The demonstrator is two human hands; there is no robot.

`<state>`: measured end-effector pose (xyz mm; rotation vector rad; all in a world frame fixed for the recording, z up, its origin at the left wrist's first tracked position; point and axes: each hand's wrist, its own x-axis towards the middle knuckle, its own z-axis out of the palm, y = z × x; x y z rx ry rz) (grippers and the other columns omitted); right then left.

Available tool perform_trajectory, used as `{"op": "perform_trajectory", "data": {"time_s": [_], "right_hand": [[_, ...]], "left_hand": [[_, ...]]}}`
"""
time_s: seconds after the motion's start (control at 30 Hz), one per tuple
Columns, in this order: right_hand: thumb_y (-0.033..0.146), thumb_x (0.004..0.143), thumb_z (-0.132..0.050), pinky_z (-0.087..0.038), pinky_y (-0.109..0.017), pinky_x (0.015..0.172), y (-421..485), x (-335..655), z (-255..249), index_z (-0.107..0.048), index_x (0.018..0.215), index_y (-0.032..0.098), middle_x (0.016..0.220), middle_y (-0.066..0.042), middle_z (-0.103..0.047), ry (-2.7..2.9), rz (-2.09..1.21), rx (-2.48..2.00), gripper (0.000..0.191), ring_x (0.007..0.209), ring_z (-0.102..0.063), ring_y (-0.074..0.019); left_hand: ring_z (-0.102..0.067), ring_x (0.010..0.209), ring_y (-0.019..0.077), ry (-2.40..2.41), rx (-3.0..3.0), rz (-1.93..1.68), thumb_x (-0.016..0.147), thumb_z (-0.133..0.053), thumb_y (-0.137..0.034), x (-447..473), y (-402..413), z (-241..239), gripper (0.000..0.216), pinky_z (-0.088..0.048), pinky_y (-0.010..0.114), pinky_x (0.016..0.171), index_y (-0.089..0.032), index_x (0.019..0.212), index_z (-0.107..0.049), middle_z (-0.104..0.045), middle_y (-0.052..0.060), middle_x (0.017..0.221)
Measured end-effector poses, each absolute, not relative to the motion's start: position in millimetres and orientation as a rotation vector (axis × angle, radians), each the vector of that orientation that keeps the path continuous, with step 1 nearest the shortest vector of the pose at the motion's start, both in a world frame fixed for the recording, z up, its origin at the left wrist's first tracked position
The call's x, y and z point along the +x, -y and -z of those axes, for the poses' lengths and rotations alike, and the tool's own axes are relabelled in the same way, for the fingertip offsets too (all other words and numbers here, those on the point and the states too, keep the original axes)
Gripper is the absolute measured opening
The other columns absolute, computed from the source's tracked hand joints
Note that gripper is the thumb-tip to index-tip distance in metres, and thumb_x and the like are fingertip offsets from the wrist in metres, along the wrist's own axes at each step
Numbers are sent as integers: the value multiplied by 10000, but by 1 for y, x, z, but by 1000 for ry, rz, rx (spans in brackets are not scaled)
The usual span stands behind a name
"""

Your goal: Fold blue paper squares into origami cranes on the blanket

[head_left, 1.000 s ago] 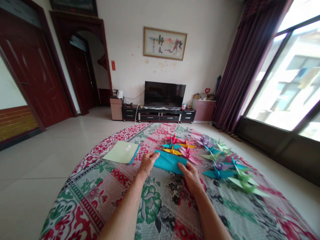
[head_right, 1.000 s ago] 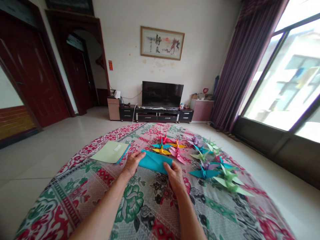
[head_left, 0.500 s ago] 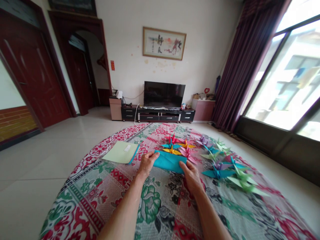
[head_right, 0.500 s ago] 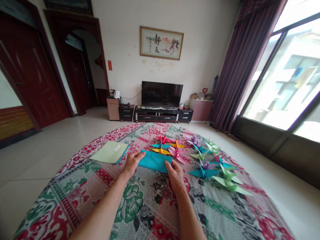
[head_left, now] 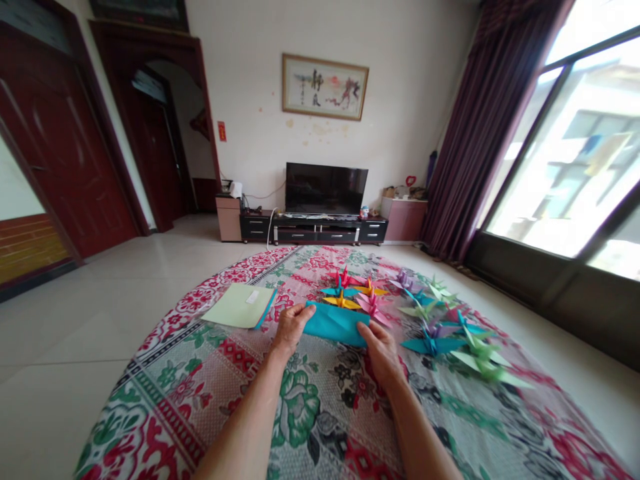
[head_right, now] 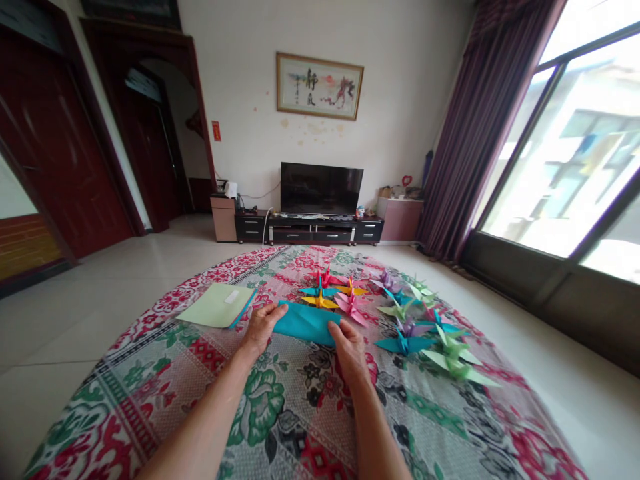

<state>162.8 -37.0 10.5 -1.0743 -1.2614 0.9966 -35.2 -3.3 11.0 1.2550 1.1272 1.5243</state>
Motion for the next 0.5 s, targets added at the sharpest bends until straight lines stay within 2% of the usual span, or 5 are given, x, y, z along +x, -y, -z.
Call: {"op": "perform_trajectory", "data": {"time_s": [0.5], "right_hand": [[475, 682, -567, -318, -217, 490, 35, 161, -10, -598, 651, 158, 557, 29, -484, 1292, -878, -1158, 320, 531, -396, -111]], "left_hand": [[-227, 475, 66, -1190, 1347, -1524, 655, -601, -436, -37, -1, -5, 409, -174, 206, 441, -180, 483, -333, -240, -68, 482]]}}
